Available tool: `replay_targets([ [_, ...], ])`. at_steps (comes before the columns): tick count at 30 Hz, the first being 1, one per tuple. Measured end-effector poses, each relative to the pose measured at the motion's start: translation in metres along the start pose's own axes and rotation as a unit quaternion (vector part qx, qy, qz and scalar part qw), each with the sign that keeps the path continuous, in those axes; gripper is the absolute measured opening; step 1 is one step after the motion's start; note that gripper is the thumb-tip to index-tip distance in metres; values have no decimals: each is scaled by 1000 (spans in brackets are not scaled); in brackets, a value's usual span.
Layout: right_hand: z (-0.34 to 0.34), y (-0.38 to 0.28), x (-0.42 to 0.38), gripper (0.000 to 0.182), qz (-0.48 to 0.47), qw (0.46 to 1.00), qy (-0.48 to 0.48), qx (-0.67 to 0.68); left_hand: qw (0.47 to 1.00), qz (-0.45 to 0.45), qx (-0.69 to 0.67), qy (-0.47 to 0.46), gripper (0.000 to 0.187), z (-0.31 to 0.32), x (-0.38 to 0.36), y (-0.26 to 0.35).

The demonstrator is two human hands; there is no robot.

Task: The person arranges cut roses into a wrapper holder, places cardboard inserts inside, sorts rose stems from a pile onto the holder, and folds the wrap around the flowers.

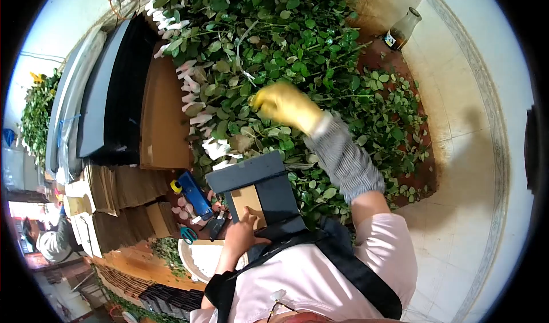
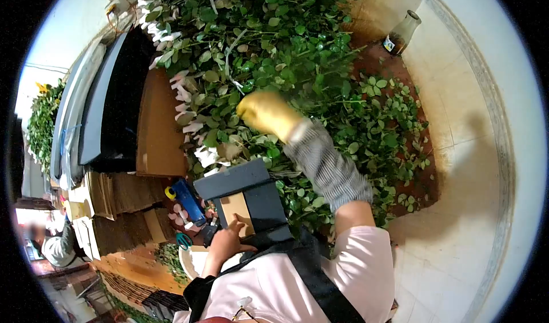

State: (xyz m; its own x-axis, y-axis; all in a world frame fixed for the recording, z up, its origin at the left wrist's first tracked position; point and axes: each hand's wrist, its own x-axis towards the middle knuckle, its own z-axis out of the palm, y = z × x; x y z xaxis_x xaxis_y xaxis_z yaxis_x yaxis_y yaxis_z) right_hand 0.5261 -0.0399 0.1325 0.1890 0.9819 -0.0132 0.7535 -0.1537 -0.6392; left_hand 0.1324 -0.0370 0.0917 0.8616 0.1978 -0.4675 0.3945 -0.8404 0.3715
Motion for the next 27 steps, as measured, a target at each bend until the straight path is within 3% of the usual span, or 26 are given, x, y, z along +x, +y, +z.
replay_targets([
  [1, 3, 22, 29, 29, 128, 955, -27, -265, 1000, -16, -4, 23, 77, 14, -2, -3],
  [3, 19, 75, 68, 28, 222, 850, 23, -477, 998, -25, 39, 45, 72, 22, -1, 2],
  [4, 27, 104, 78, 30, 194, 866, 99, -450, 996, -30, 61, 50, 70, 24, 0, 4],
  [7, 6, 99, 94, 27, 174, 880, 49, -440, 996, -20, 52, 65, 70, 26, 2, -3],
  [8, -2, 80, 89, 14, 115, 889, 168, -410, 997, -11, 29, 71, 71, 29, 0, -6],
  [10, -14, 55, 73, 10, 10, 856, 341, -388, 996, -11, 29, 82, 71, 23, -1, -1],
  [12, -41, 8, 38, 9, -61, 880, 378, -280, 996, -9, 23, 88, 71, 20, -1, 0],
  [13, -40, 14, 29, 8, -124, 899, 375, -191, 996, -12, 14, 83, 70, 19, -1, 0],
  [14, -25, 28, 23, 11, -103, 929, 354, -14, 997, -13, 27, 75, 71, 15, -1, 3],
  [18, -47, -18, -53, 12, -52, 892, 447, 49, 994, 17, 26, 105, 77, 21, 1, -3],
  [20, -64, -25, -88, 13, -5, 857, 515, 11, 992, 6, 54, 115, 79, 19, -1, 2],
  [24, -60, -36, -171, 18, 86, 866, 489, -58, 988, 22, 56, 145, 89, 32, 1, -5],
  [26, -36, -43, -209, 25, 224, 903, 366, -5, 988, 31, 23, 148, 92, 28, 1, -5],
  [27, -27, -54, -226, 31, 282, 933, 222, -32, 987, 29, 31, 156, 94, 25, 1, -3],
])
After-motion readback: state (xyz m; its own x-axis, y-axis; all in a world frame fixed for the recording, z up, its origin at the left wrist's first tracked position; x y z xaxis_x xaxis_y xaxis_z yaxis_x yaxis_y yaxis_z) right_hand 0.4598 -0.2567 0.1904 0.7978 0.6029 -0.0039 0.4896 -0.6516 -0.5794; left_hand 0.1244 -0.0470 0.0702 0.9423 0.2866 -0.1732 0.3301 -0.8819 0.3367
